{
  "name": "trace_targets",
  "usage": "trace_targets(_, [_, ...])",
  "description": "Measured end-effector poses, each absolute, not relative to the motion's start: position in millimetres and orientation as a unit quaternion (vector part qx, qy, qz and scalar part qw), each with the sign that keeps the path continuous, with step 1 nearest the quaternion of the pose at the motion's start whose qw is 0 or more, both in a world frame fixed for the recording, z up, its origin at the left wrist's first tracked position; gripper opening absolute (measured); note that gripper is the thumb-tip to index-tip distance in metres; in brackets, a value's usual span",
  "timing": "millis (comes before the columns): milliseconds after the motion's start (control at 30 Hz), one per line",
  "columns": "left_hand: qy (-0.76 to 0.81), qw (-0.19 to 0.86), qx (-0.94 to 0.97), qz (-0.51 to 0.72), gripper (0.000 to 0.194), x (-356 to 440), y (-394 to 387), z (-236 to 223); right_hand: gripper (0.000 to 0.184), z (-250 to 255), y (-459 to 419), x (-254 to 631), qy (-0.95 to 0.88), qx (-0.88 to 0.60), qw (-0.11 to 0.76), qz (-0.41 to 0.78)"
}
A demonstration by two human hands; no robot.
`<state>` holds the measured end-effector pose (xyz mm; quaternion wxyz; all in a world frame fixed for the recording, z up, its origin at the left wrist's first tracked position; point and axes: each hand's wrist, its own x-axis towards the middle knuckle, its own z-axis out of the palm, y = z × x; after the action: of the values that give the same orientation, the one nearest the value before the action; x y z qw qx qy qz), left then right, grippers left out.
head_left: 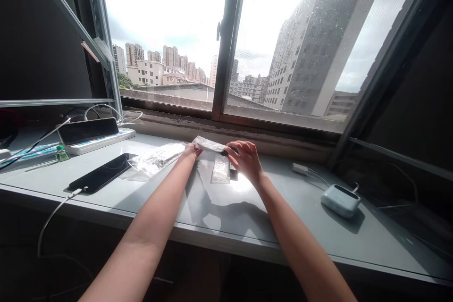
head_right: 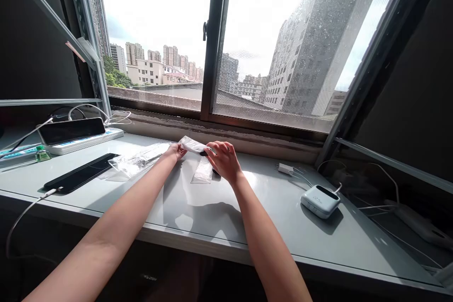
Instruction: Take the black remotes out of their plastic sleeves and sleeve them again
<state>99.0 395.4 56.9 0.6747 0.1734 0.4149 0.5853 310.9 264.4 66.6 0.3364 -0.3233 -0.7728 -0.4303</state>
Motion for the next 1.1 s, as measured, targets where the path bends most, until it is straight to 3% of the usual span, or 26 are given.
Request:
trace_targets(300, [0.388,0.664,0.112,0.629,0.043,101,378,71,0.018,66,267,317,-0.731,-0.360,0.417,-0.403])
trace_targets(467, [0.373,0.722,0.171,0.557,0.058,130,366,79,0.018,65,268,322,-0.702,-0.380,0.441,-0.410])
trace_targets(700, [0.357,0.741,0.263,0.504,0.026,163,342,91,0.018,65,266,315,-0.739,-0.392,0.388,-0.386])
trace_targets(933, [0.381,0.718,0.261,0.520,0.022,161,347,84,0.017,61,268,315,-0.762,-0.372,0.344,-0.403])
trace_targets(1100, [0.406,0.679,0.261,0.554,0.029,152,364,72,0.019,61,264,311,-0.730,-0.362,0.414,-0.406])
